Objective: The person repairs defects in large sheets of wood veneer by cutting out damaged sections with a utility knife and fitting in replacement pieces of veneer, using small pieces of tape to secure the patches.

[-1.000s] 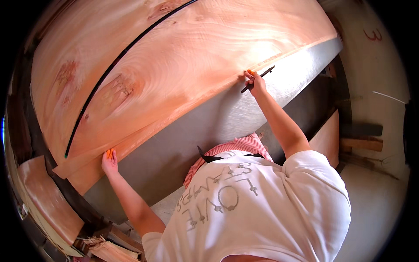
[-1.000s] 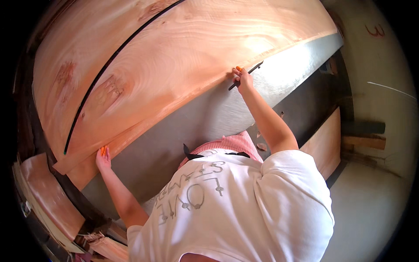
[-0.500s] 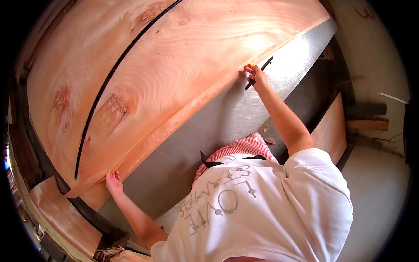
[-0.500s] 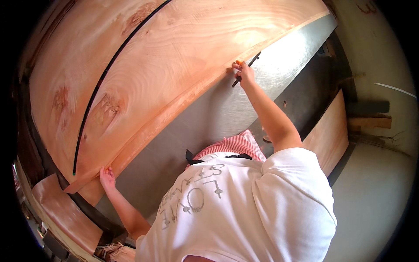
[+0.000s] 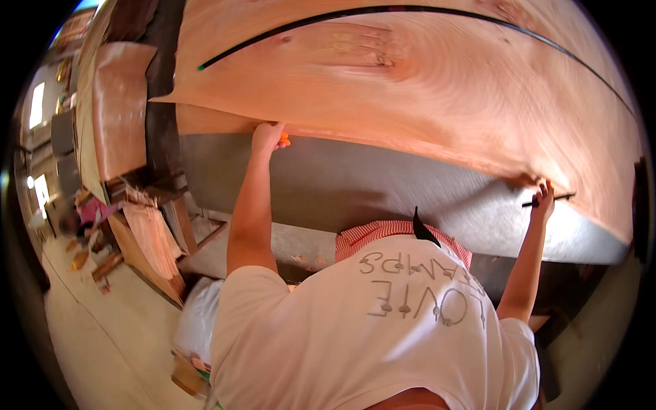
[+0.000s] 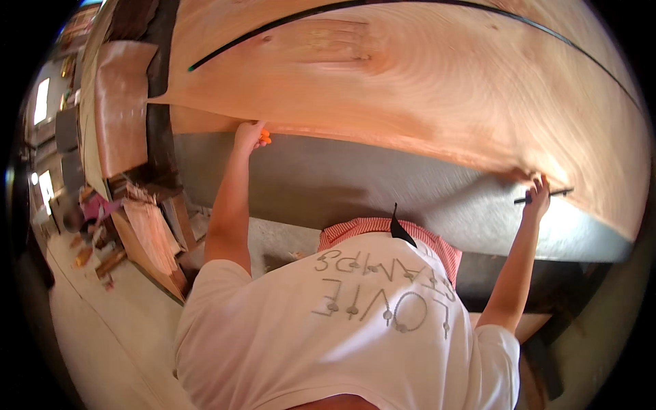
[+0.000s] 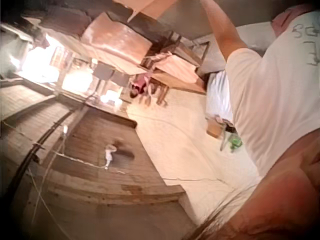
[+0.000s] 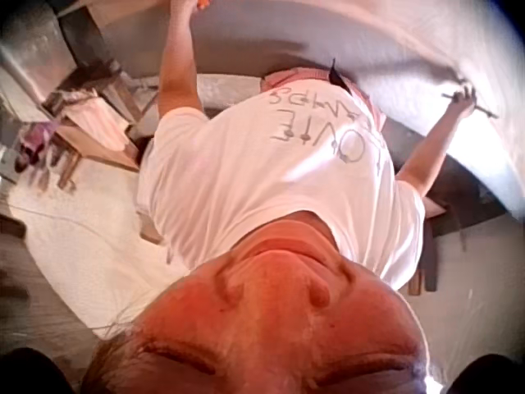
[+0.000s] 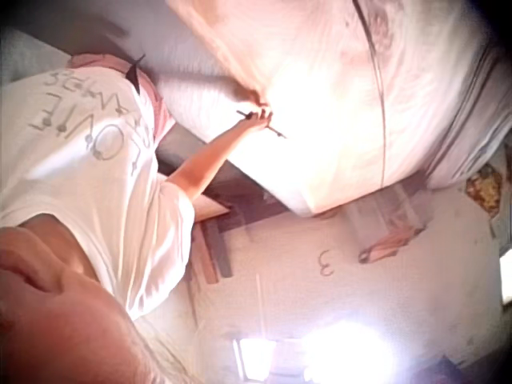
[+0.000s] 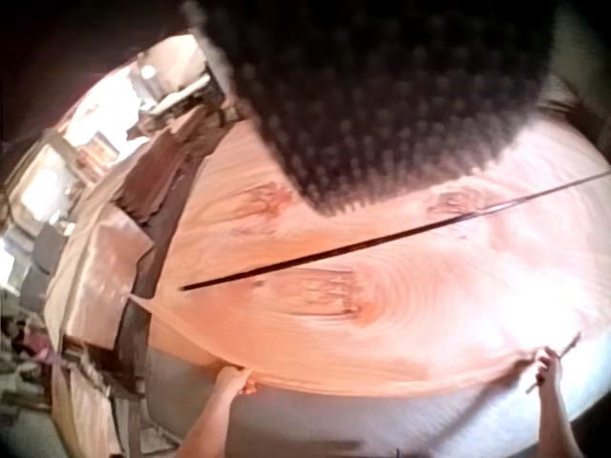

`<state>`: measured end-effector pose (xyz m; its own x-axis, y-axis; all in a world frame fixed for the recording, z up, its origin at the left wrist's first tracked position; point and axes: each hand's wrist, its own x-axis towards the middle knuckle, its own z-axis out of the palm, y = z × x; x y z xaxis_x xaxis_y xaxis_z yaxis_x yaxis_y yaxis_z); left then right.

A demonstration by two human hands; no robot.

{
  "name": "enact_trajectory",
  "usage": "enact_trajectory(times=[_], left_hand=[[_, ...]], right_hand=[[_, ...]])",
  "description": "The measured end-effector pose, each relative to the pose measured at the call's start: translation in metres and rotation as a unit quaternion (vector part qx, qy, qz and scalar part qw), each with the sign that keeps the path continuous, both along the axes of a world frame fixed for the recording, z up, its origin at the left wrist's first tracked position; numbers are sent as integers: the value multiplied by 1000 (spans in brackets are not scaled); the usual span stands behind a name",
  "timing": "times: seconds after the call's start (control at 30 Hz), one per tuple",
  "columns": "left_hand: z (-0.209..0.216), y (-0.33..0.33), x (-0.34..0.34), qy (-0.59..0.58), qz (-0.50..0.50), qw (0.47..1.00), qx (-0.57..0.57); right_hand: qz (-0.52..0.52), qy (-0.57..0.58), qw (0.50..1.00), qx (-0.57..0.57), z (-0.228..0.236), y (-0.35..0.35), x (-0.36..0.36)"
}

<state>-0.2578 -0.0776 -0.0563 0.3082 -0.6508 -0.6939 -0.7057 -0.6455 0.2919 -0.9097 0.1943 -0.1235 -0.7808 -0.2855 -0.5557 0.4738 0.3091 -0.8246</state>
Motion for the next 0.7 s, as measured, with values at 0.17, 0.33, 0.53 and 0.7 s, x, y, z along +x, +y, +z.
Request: enact_trajectory(times=[0.17,0.33,0.53,0.7], left_hand=[[19,-84,18,-359,-316,872,-107],[11,-104,15,17,12,999,-45],[3,-126,19,385,340,857,-40],[-8,-137,15,342,408,842,-87]], right_hand=[[-45,7,998,-32,0,-58,16],[-16,-20,997,-66,10,-53,22],[-4,-57,993,-101,12,-53,16],[-24,-117,982,-149,-7,-50,1]])
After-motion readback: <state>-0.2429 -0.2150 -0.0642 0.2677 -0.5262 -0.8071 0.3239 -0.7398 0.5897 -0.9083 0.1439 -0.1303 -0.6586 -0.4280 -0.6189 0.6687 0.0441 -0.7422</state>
